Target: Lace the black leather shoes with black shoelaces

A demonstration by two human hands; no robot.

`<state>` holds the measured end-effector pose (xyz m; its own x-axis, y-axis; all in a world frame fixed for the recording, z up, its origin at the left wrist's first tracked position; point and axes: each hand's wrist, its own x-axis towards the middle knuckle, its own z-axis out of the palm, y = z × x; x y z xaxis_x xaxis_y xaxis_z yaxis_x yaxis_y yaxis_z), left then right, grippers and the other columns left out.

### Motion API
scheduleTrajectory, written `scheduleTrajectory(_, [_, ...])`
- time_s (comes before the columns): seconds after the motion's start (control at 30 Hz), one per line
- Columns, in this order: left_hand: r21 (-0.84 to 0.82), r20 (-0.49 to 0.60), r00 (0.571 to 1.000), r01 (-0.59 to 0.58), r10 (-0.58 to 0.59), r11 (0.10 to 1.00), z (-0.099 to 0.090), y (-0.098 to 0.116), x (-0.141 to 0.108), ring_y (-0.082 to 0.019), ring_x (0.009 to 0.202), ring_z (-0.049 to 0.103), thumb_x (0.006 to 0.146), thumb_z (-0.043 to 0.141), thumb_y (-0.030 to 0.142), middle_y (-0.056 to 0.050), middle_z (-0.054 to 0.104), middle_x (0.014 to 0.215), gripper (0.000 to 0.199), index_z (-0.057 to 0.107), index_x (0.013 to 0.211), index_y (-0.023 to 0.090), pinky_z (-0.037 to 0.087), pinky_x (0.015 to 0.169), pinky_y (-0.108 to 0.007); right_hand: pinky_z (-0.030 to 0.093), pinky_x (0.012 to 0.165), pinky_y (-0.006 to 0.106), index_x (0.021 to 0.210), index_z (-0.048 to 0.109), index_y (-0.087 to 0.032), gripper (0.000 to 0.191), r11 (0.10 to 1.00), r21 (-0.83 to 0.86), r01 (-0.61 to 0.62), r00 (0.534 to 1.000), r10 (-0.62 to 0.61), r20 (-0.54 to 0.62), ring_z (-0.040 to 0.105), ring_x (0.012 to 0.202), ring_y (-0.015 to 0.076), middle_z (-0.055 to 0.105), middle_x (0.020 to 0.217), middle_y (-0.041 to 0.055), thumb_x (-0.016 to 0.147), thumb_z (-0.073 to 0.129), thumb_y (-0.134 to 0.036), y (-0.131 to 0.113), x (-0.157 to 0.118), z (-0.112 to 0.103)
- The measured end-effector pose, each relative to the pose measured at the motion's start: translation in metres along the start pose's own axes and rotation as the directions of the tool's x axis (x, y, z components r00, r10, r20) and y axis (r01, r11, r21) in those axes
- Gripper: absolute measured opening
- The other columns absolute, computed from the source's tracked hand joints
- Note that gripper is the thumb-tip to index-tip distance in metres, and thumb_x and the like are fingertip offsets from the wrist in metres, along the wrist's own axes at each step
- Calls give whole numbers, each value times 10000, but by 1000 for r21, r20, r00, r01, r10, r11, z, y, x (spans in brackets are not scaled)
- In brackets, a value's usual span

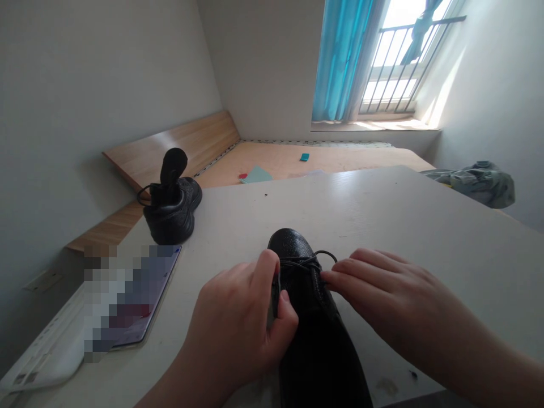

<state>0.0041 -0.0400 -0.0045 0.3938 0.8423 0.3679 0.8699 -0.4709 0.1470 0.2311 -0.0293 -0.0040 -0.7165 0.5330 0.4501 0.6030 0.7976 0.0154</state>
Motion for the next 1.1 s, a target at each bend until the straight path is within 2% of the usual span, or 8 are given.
scheduleTrajectory(0.13, [-173,32,997,-59,65,983,-1,1,-1,-198,624,601,867,339,174,-11,642,753,230,498,1030,211,375,570,-314,523,632,320,1311,547,-169,396,980,137,-141,990,141,13,674,773,201,743,905,52,955,399,-79,-4,-1,6])
scheduleTrajectory(0.23, [-210,89,994,-37,57,977,0,1,-2,-207,656,603,871,330,162,-18,641,774,248,530,1010,211,387,590,-323,546,746,306,1298,550,-236,373,901,343,-265,963,227,148,698,909,180,742,1072,29,974,399,-131,-1,4,7])
scheduleTrajectory(0.33, [-244,147,989,27,9,969,0,0,-2,-217,698,610,863,330,175,-30,656,802,264,568,973,212,398,620,-330,534,769,293,1252,571,-241,338,830,451,-328,938,231,258,698,925,171,733,1081,28,976,395,-158,3,11,3])
scheduleTrajectory(0.53, [-401,266,953,247,-146,882,-11,-5,2,-201,667,596,840,330,201,2,662,732,290,618,856,233,390,617,-316,483,674,275,1101,591,-265,288,835,407,-369,887,186,422,654,777,168,701,891,19,957,381,-130,8,21,-5])
scheduleTrajectory(0.73, [-493,359,910,373,-207,786,-16,-12,6,-175,639,588,802,384,221,27,632,644,285,666,768,239,390,610,-289,458,617,253,1045,560,-286,243,762,405,-505,804,245,542,634,728,156,669,832,-7,975,353,-179,9,27,-8])
scheduleTrajectory(0.93, [-458,381,897,394,-225,797,-14,-12,5,-171,612,558,766,476,269,18,625,637,178,650,760,230,312,490,-260,498,683,347,1068,596,-230,258,828,311,-466,842,308,442,682,853,251,717,998,82,944,468,-416,-14,30,-10])
scheduleTrajectory(1.0, [-450,375,902,377,-211,810,-14,-11,5,-168,623,557,771,483,269,19,627,647,162,639,765,228,305,486,-253,512,673,376,1056,604,-203,243,861,258,-438,855,310,415,681,819,268,715,1016,107,887,522,-358,-20,31,-10])
scheduleTrajectory(1.1, [-452,366,909,363,-201,815,-14,-10,5,-160,621,548,771,467,251,22,619,647,153,617,751,223,300,488,-248,528,676,401,1046,603,-168,278,922,233,-309,927,237,291,681,772,259,717,992,125,856,399,-163,-23,29,-7])
